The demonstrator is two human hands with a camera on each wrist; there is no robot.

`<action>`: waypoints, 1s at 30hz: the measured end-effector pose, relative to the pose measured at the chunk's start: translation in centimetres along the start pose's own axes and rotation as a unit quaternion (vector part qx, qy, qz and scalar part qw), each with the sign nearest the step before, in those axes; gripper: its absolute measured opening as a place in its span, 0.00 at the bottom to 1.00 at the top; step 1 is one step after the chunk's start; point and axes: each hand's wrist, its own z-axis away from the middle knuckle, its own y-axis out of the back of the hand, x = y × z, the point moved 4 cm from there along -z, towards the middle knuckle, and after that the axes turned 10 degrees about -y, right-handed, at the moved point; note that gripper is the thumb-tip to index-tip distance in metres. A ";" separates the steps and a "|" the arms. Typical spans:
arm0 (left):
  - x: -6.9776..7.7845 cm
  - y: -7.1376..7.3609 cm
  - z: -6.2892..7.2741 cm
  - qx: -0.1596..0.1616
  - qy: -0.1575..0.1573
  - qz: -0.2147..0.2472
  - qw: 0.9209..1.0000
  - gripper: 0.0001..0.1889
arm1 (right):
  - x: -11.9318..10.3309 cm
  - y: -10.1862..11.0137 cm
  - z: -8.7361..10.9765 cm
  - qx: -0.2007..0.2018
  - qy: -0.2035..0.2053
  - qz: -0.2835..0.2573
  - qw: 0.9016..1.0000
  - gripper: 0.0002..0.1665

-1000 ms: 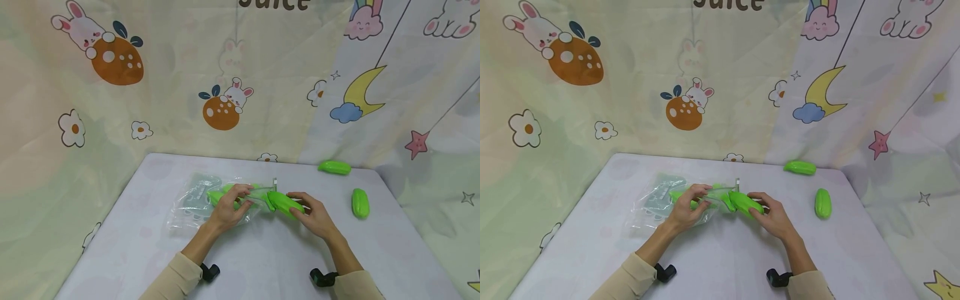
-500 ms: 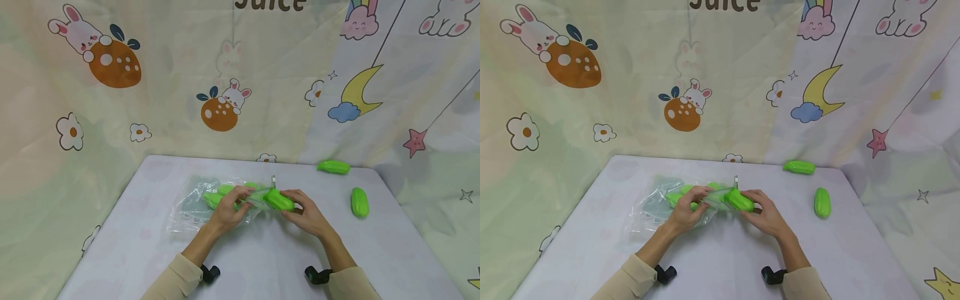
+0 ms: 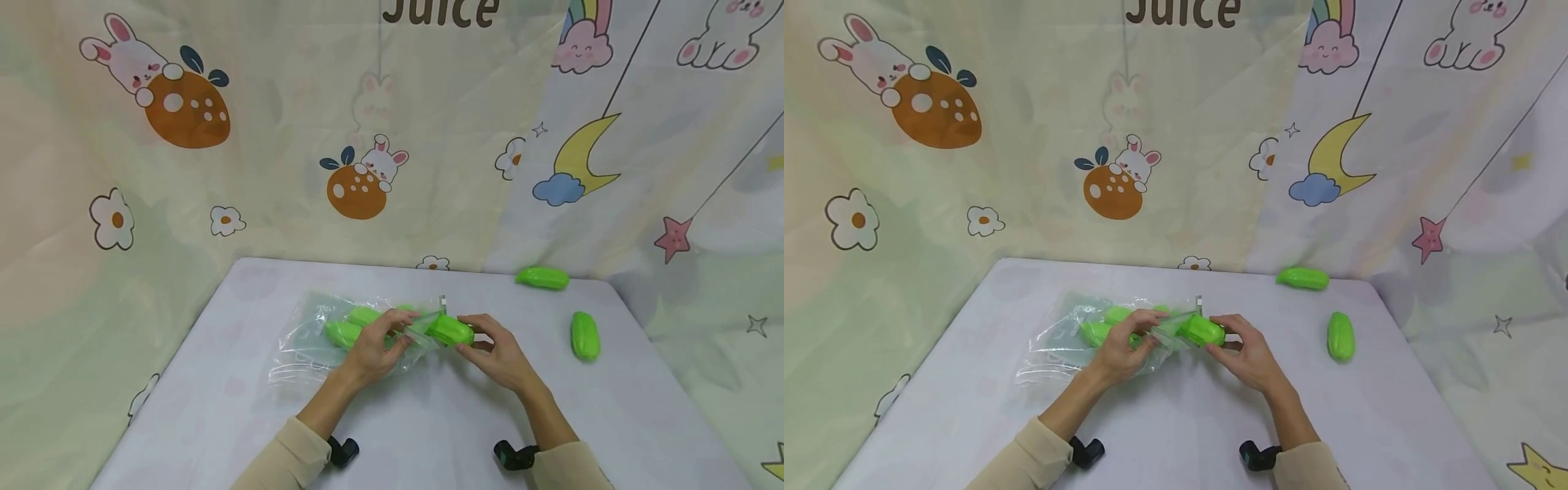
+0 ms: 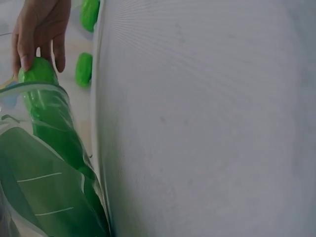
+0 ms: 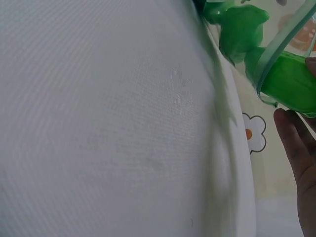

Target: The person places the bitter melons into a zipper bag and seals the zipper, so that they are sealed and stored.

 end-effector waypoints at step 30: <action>0.2 -0.2 0.0 0.023 -0.031 0.026 0.999 0.23 | 0.7 -1.1 -0.1 -0.021 -0.034 -0.001 0.999 0.23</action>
